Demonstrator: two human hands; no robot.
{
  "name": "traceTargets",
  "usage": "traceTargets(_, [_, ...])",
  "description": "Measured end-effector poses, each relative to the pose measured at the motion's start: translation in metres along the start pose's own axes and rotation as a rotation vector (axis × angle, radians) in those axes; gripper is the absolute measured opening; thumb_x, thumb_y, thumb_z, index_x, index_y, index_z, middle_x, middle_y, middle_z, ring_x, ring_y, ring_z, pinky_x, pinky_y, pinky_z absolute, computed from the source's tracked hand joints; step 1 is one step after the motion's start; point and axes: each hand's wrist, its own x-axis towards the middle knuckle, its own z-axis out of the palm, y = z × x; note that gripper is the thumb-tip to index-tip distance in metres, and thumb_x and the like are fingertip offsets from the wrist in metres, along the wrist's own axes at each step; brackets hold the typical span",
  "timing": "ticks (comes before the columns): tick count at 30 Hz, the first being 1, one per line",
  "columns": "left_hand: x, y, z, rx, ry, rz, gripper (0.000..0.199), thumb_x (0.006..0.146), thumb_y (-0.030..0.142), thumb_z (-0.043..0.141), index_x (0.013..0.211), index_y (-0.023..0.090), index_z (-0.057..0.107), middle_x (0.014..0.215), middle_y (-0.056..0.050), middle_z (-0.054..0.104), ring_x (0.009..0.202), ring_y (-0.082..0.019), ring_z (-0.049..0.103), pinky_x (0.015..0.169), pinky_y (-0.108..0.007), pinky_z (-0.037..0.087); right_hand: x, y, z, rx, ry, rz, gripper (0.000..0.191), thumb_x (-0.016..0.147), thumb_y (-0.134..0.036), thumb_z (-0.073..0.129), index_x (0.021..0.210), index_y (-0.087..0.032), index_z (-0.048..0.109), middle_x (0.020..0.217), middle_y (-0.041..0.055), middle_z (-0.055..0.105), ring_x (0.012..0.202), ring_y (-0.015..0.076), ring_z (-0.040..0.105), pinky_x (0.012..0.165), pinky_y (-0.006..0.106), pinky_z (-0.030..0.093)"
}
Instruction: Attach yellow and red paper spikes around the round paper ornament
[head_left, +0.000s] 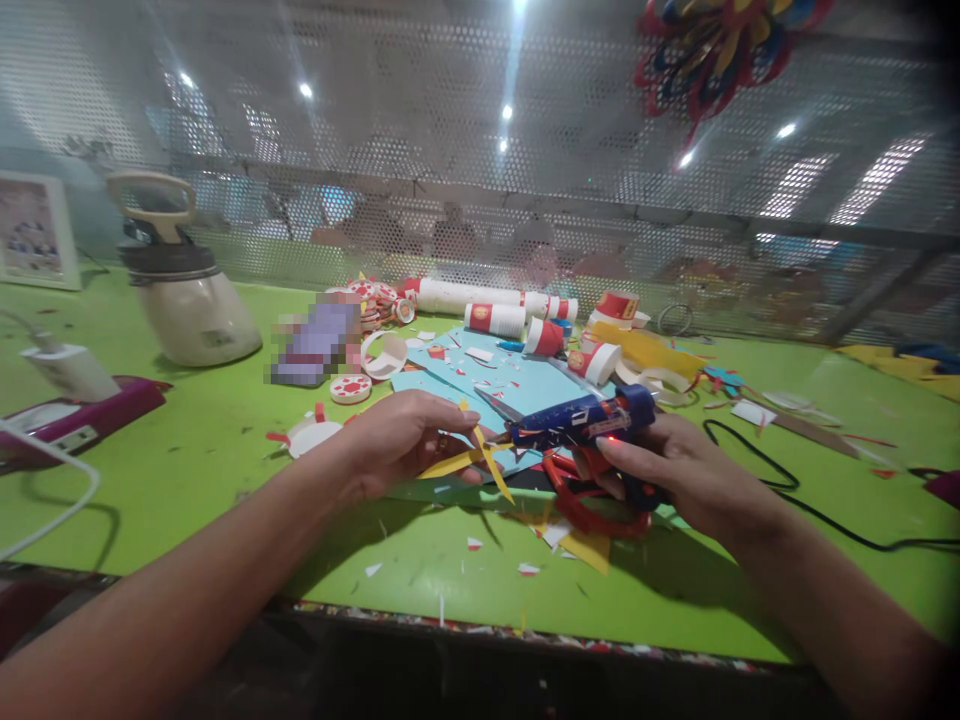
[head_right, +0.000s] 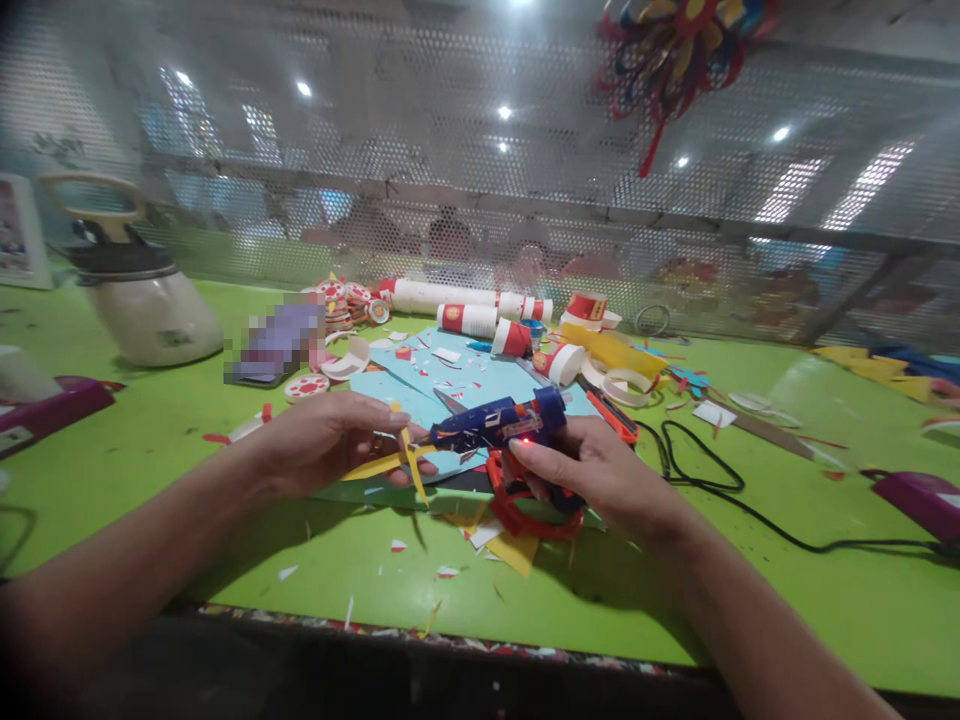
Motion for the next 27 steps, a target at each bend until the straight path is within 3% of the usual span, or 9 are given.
traceTargets(9, [-0.0001, 0.0017, -0.0007, -0.001, 0.018, -0.037, 0.020, 0.079, 0.017, 0.057, 0.065, 0.005, 0.066, 0.074, -0.015, 0.068, 0.062, -0.018, 0.065, 0.061, -0.027, 0.054, -0.0012, 0.0028, -0.0042, -0.048, -0.023, -0.026, 0.042, 0.080, -0.054, 0.056, 0.063, -0.015, 0.057, 0.057, 0.0014, 0.051, 0.053, 0.0116, 0.042, 0.047, 0.025, 0.026])
traceTargets(16, [0.0006, 0.0003, 0.0003, 0.047, 0.020, -0.013, 0.019, 0.077, 0.018, 0.059, 0.063, 0.006, 0.065, 0.072, -0.011, 0.066, 0.059, -0.017, 0.065, 0.063, -0.027, 0.053, -0.0002, 0.0034, -0.0018, -0.031, -0.032, -0.038, 0.040, 0.081, -0.051, 0.057, 0.063, -0.015, 0.057, 0.058, 0.0015, 0.052, 0.054, 0.0119, 0.045, 0.048, 0.025, 0.031])
traceTargets(27, [0.0003, 0.0024, 0.0013, -0.047, 0.056, -0.069, 0.019, 0.080, 0.014, 0.055, 0.067, 0.006, 0.066, 0.075, -0.014, 0.069, 0.068, -0.019, 0.067, 0.060, -0.027, 0.056, 0.0012, -0.0011, -0.0022, -0.083, -0.015, -0.046, 0.041, 0.078, -0.054, 0.057, 0.062, -0.016, 0.058, 0.057, 0.0018, 0.053, 0.054, 0.0120, 0.045, 0.048, 0.025, 0.033])
